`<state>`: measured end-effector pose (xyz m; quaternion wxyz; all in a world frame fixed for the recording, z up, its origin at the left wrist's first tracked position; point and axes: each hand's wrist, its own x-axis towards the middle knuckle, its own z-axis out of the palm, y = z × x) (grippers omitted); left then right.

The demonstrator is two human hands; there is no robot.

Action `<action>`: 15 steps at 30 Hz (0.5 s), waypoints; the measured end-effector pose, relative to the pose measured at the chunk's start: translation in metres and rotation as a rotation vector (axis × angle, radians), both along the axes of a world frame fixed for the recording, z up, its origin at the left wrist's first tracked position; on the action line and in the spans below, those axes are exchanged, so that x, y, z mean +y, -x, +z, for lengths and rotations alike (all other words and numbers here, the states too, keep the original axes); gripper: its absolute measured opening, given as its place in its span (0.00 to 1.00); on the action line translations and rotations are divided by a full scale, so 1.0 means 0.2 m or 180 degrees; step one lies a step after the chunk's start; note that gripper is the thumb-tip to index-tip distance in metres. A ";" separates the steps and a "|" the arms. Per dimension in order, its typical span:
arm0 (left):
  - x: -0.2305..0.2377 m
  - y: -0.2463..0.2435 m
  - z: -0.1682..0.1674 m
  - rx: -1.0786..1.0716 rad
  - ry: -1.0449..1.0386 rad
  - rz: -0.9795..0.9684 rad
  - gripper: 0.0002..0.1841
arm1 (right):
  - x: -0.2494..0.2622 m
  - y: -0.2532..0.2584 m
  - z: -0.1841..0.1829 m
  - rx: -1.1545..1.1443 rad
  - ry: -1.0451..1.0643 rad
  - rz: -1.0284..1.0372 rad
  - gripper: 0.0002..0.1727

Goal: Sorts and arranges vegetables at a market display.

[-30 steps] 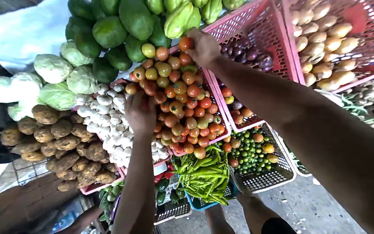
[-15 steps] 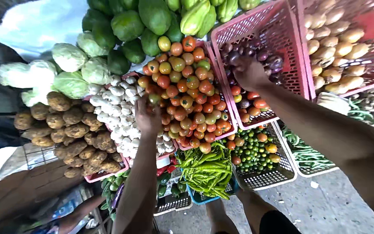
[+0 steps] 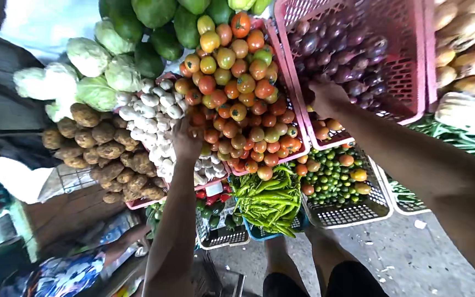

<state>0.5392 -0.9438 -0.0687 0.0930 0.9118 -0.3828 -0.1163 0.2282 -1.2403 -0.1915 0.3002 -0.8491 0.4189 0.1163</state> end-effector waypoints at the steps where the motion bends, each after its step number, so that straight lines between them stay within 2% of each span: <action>1: 0.03 0.02 -0.05 -0.0114 0.0039 -0.0099 0.29 | -0.03 0.00 0.03 -0.0223 0.0057 -0.0196 0.29; 4: 0.03 0.05 -0.10 -0.0295 0.0318 0.0038 0.27 | -0.04 -0.10 0.30 -0.0948 0.0257 -0.0586 0.29; 7: -0.05 0.12 -0.04 -0.0280 0.0887 0.0106 0.26 | 0.05 -0.34 0.62 -0.1571 0.0539 -0.0256 0.32; 8: -0.07 0.14 -0.02 -0.0300 0.1027 0.0059 0.26 | 0.10 -0.44 0.72 -0.1550 0.0571 -0.0001 0.31; 10: -0.11 0.17 -0.02 -0.0290 0.1007 -0.0033 0.26 | 0.19 -0.66 0.97 -0.0556 0.0040 0.0688 0.34; 12: -0.10 0.19 -0.04 -0.0070 0.0786 -0.0078 0.25 | 0.27 -0.78 0.71 -0.1519 0.0787 0.1086 0.28; 13: -0.07 0.19 -0.06 0.0053 0.0741 -0.0124 0.24 | 0.29 -0.82 0.63 -0.1725 0.0963 0.1265 0.27; 15: 0.02 0.20 -0.09 0.0251 0.0873 -0.0194 0.24 | 0.36 -0.80 0.69 -0.2029 0.1188 0.1222 0.23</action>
